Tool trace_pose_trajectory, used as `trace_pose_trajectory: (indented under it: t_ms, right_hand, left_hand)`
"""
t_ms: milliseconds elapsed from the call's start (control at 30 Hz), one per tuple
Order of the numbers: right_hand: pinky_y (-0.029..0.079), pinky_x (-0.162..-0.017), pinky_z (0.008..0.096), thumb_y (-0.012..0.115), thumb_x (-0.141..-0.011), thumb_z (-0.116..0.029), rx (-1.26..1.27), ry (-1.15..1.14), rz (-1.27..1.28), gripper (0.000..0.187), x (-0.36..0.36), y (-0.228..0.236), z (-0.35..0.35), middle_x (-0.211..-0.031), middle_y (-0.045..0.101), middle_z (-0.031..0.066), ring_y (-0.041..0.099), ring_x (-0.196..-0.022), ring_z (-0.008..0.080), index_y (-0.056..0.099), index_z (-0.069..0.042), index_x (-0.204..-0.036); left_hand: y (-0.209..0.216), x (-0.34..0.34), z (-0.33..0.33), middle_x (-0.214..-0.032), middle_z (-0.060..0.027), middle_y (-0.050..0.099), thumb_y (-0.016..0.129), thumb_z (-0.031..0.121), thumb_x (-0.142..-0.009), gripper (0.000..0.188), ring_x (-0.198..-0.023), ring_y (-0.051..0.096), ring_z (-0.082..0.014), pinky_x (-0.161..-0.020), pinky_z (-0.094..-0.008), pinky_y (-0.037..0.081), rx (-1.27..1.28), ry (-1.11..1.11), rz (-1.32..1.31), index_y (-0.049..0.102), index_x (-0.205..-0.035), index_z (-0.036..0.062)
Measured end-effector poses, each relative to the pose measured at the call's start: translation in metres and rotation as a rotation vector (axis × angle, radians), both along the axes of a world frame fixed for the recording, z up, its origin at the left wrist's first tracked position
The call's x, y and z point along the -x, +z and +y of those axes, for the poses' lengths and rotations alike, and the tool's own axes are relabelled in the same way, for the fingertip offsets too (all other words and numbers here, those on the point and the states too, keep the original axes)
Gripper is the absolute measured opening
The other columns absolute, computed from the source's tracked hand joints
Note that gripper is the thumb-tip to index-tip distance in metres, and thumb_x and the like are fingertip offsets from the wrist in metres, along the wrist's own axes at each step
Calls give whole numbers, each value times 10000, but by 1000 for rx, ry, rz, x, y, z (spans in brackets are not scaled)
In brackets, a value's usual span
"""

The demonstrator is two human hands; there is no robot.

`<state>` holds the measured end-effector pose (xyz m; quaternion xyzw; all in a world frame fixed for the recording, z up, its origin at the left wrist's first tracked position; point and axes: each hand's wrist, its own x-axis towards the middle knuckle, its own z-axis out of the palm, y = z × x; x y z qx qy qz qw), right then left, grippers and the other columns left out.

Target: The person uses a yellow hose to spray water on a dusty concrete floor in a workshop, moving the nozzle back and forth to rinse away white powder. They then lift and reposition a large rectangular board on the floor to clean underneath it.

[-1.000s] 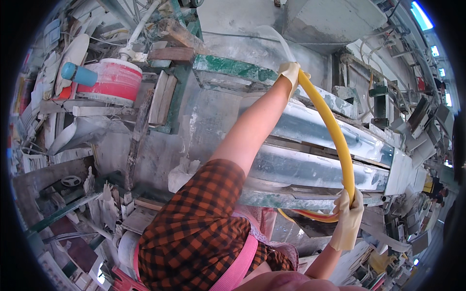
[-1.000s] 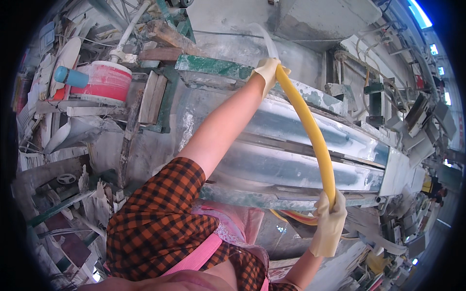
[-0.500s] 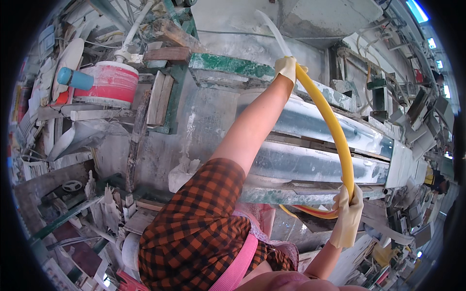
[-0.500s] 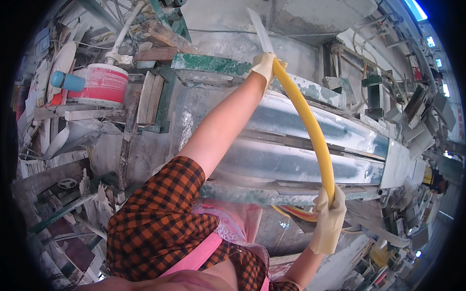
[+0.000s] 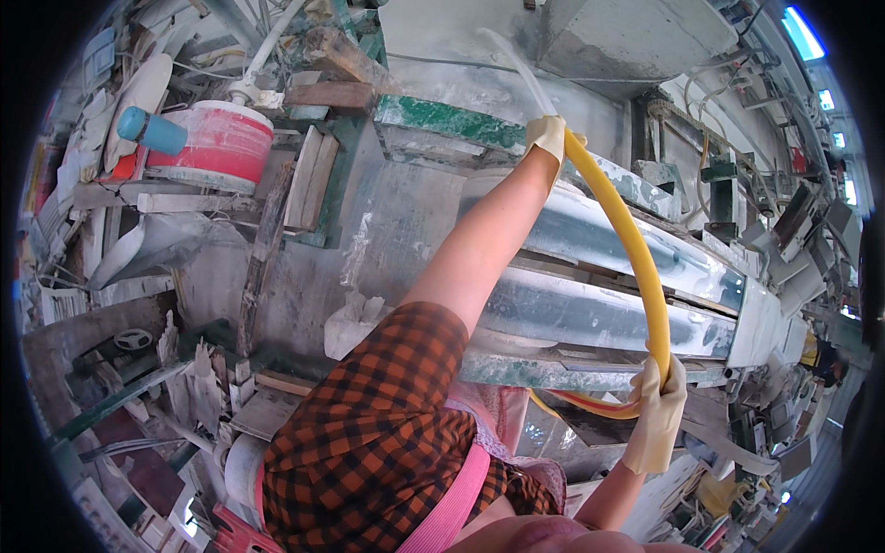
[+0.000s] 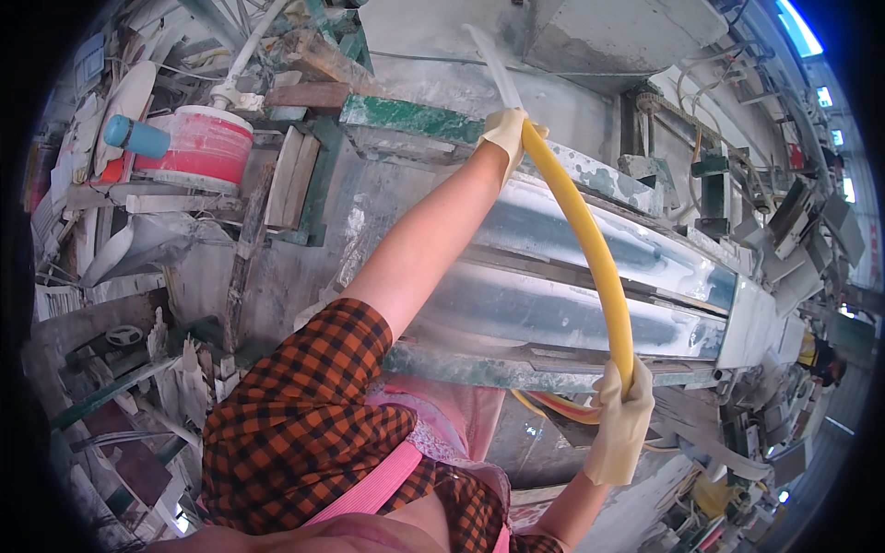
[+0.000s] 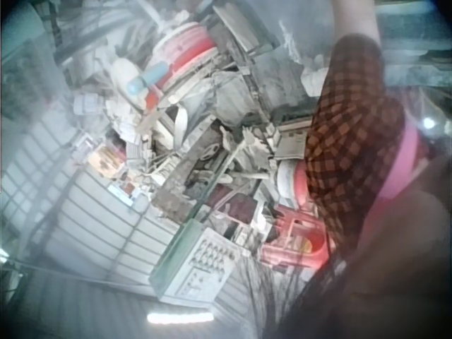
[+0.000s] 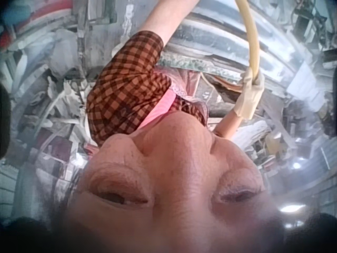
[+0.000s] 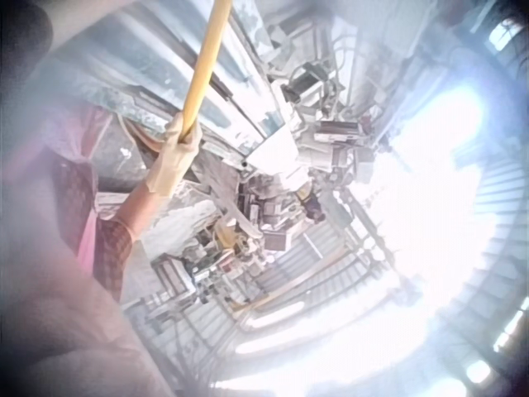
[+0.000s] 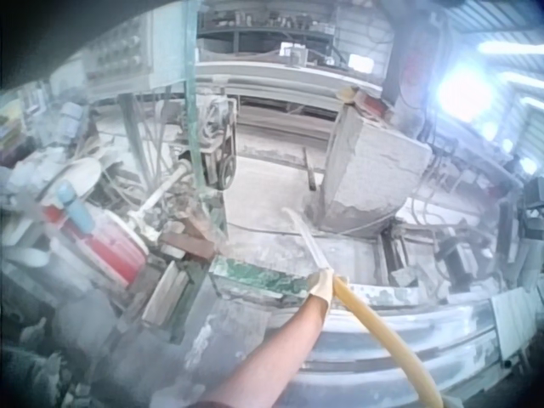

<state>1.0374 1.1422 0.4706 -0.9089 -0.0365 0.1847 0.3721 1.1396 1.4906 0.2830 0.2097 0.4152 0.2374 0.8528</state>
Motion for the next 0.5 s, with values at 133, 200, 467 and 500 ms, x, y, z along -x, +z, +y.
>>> trace_pose_trajectory:
  t_ms: [133, 200, 467, 500]
  right_hand:
    - [378, -501, 211, 681, -957, -291, -5, -8, 6, 389, 3, 1, 0, -699, 598, 28, 527, -569, 61, 633, 12, -1196]
    - [379, -501, 211, 681, -957, -296, 1, -15, 3, 392, 4, 2, -1, -693, 596, 26, 526, -567, 62, 633, 12, -1195]
    - [377, -500, 208, 668, -965, -294, 4, -36, 9, 387, 5, 1, -2, -684, 581, 18, 510, -562, 57, 635, 16, -1193]
    - [376, -499, 208, 667, -966, -292, -10, -33, 12, 386, 5, 1, -2, -684, 580, 18, 510, -562, 56, 634, 17, -1195]
  left_hand:
    - [3, 2, -1, -890, -206, 699, 453, 149, -981, 262, -740, 705, -283, -708, -377, 581, -36, -68, 29, 571, -1084, -61]
    - [5, 1, -2, -892, -209, 703, 450, 159, -984, 273, -741, 706, -282, -713, -375, 581, -36, -79, 36, 571, -1091, -61]
    - [10, -6, -2, -885, -234, 687, 466, 132, -971, 264, -711, 704, -304, -706, -399, 589, -34, -46, 29, 556, -1100, -81]
    - [9, -6, -2, -876, -230, 684, 464, 133, -972, 264, -712, 704, -304, -701, -403, 589, -37, -43, 28, 555, -1093, -83]
